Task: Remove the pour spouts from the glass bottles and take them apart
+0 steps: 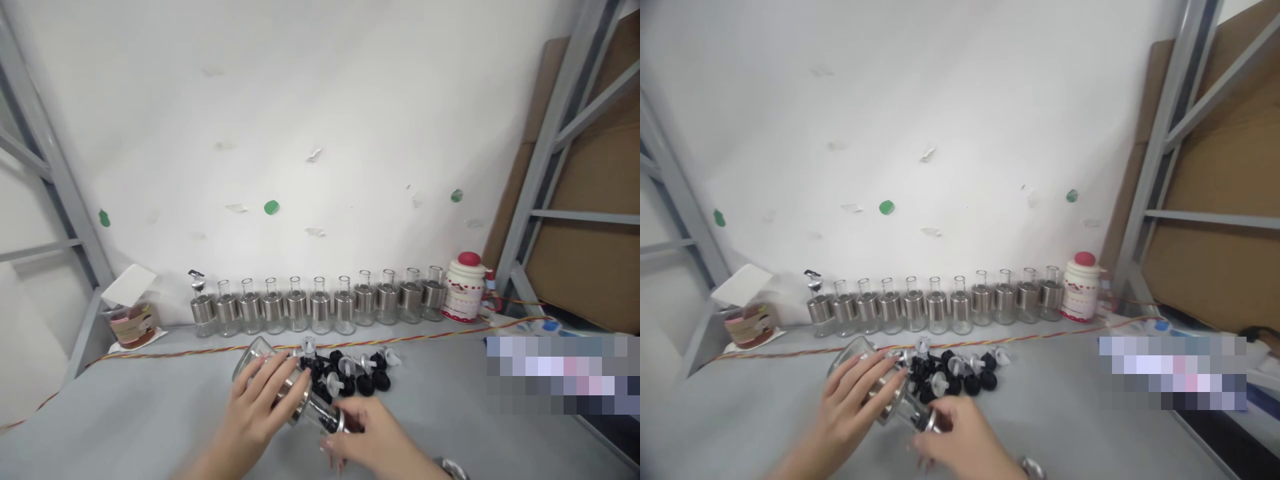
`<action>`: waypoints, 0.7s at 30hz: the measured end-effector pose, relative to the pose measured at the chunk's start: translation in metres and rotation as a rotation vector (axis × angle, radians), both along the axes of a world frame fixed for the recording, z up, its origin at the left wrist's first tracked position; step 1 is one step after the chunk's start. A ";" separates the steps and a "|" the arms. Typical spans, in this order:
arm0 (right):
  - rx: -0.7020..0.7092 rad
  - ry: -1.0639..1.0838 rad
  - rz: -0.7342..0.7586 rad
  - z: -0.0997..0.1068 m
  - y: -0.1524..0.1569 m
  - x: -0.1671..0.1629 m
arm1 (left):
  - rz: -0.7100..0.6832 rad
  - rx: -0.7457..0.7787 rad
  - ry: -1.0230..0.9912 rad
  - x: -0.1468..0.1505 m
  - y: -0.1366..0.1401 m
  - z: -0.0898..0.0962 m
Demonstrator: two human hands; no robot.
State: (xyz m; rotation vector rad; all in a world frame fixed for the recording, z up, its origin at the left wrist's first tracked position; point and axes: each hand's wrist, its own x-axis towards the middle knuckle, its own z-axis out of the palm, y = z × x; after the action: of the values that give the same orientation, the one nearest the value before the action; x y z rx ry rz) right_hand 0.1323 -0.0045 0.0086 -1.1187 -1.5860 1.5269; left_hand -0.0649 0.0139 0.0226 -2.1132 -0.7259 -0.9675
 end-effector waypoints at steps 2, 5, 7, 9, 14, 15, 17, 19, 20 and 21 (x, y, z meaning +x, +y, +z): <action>-0.199 0.197 0.095 0.006 -0.002 0.001 | -0.014 0.086 0.026 0.000 -0.002 0.006; -0.439 0.359 0.140 0.012 -0.005 0.001 | -0.038 0.229 0.042 -0.002 -0.004 0.016; -0.503 0.380 0.147 0.012 -0.006 0.000 | -0.042 0.278 0.034 -0.005 -0.004 0.019; -0.432 0.349 0.162 0.009 -0.004 -0.001 | -0.021 0.267 0.030 -0.008 -0.004 0.020; 0.121 -0.023 0.003 0.000 0.001 0.001 | 0.041 0.114 0.033 -0.009 0.001 0.012; 0.254 -0.136 -0.074 -0.002 0.001 0.002 | 0.046 0.070 0.035 -0.008 0.002 0.010; 0.503 -0.321 -0.187 -0.006 0.000 0.004 | 0.056 -0.014 0.032 -0.006 0.005 0.005; 0.704 -0.422 -0.230 -0.009 -0.001 0.006 | 0.081 -0.090 0.014 -0.005 0.009 0.003; 0.777 -0.446 -0.238 -0.011 -0.001 0.008 | 0.099 -0.127 -0.006 -0.007 0.011 0.002; 0.827 -0.452 -0.249 -0.011 0.000 0.009 | 0.121 -0.163 -0.043 -0.010 0.014 0.001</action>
State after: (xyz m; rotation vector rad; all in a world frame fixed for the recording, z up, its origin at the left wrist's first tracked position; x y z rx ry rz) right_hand 0.1409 -0.0048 -0.0028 -1.1288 -1.9944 0.3607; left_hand -0.0750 0.0277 0.0236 -2.1651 -0.9719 -0.9167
